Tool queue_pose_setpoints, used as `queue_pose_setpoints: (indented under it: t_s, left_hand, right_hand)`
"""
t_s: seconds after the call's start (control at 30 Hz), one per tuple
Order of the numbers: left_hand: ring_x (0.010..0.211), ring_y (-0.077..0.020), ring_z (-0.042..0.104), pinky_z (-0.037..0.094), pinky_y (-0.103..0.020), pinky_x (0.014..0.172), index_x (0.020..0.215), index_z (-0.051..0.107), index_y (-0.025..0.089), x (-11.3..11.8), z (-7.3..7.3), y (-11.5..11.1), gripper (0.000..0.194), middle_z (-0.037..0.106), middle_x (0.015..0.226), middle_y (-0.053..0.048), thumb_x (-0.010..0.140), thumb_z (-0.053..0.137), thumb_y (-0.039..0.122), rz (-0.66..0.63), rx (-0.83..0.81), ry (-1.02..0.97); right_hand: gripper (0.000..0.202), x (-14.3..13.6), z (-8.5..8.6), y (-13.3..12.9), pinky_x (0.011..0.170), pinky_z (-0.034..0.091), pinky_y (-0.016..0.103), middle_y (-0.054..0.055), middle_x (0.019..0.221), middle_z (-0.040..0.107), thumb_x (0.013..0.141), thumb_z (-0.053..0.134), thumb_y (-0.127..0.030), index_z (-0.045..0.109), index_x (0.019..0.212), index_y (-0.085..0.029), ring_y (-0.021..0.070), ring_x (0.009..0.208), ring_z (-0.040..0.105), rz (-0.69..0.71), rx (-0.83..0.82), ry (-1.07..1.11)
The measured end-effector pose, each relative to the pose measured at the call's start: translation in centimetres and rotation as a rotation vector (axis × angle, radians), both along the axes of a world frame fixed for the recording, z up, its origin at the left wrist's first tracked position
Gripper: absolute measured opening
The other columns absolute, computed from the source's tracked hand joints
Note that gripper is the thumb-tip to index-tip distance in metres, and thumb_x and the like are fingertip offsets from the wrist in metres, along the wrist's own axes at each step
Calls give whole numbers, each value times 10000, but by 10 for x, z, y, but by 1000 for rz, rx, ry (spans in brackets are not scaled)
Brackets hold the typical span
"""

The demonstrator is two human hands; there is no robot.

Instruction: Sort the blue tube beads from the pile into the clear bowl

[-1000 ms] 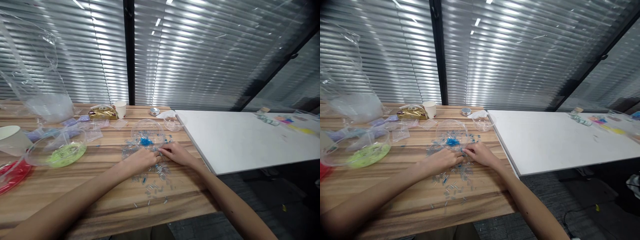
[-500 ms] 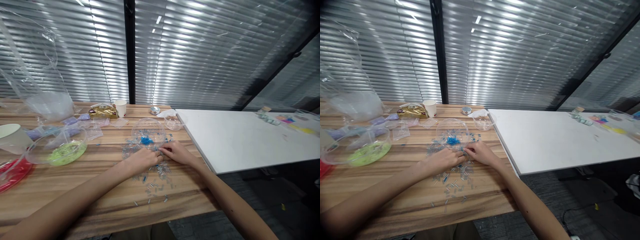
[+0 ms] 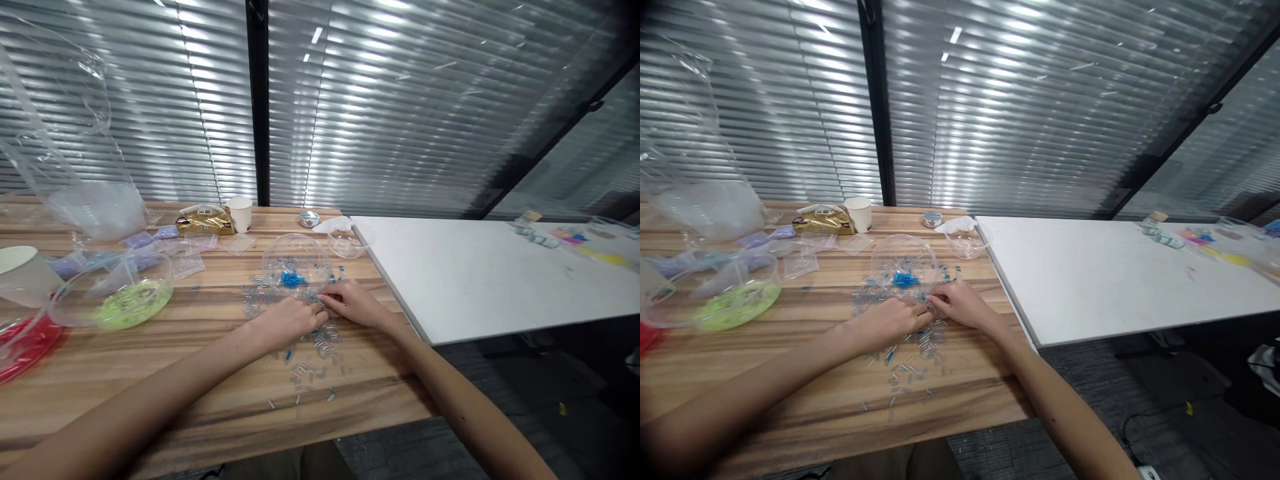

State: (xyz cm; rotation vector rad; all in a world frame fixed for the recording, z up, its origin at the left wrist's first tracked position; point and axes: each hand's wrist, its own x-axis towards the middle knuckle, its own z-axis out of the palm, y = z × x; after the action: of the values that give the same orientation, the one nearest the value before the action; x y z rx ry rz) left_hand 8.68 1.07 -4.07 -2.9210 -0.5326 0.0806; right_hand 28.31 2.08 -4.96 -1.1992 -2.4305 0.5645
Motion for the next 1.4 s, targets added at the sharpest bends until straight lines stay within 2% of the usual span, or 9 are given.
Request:
queue_pose_setpoints:
  t_s: [0.27, 0.63, 0.73, 0.87, 1.1, 1.23, 1.4]
  left_hand:
    - [756, -202, 623, 419, -283, 541, 1076, 527, 119, 1, -1, -1, 247, 633, 963, -76, 862, 478, 7, -1, -11, -37]
    - [834, -218, 630, 455, -279, 599, 1094, 533, 116, -1, -1, 3, 284, 644, 961, -88, 844, 481, -10, -26, -47, -73]
    - [822, -210, 629, 446, -271, 603, 1059, 531, 112, -5, 5, 5, 241, 647, 968, -92, 856, 470, -1, 6, -46, -56]
    - [854, -189, 617, 408, -244, 601, 1072, 507, 135, -11, 23, 9, 292, 628, 1049, -82, 836, 452, -28, 64, -49, -73]
    - [716, -153, 579, 314, -248, 548, 932, 514, 151, -27, 53, 19, 271, 611, 898, -27, 821, 375, -53, 219, -81, -85]
    - [707, -162, 565, 304, -254, 560, 905, 520, 158, -33, 57, 23, 219, 609, 869, -25, 832, 411, -18, 259, -94, -103]
    - [697, -166, 563, 317, -254, 573, 878, 518, 154, -35, 51, 25, 183, 609, 841, -29, 836, 423, 3, 258, -118, -104]
  right_hand:
    - [396, -1, 0, -1, 558, 288, 225, 13, 622, 611, 968, 407, -304, 600, 659, -149, 102, 542, 459, 7, 28, 9]
    - [410, -1, 1, -1, 562, 289, 227, 15, 610, 599, 968, 395, -320, 584, 645, -152, 109, 544, 469, 5, 9, 19]
    - [400, -1, 2, -1, 567, 295, 227, 15, 613, 605, 966, 400, -304, 581, 643, -153, 110, 548, 482, 3, -10, 28]
    - [377, -1, 1, -1, 565, 295, 226, 13, 619, 604, 959, 408, -293, 584, 656, -155, 114, 557, 490, -7, -12, 28]
    - [401, -2, 3, -2, 547, 265, 227, -4, 580, 554, 961, 409, -321, 548, 625, -153, 98, 526, 433, -28, 2, -17]
    - [405, -2, 2, -2, 542, 260, 226, -10, 566, 534, 962, 408, -326, 538, 619, -154, 94, 518, 420, -27, 4, -19]
    - [402, -2, 2, -2, 544, 266, 230, -9, 574, 537, 963, 406, -332, 547, 629, -159, 99, 522, 430, -29, 18, -22]
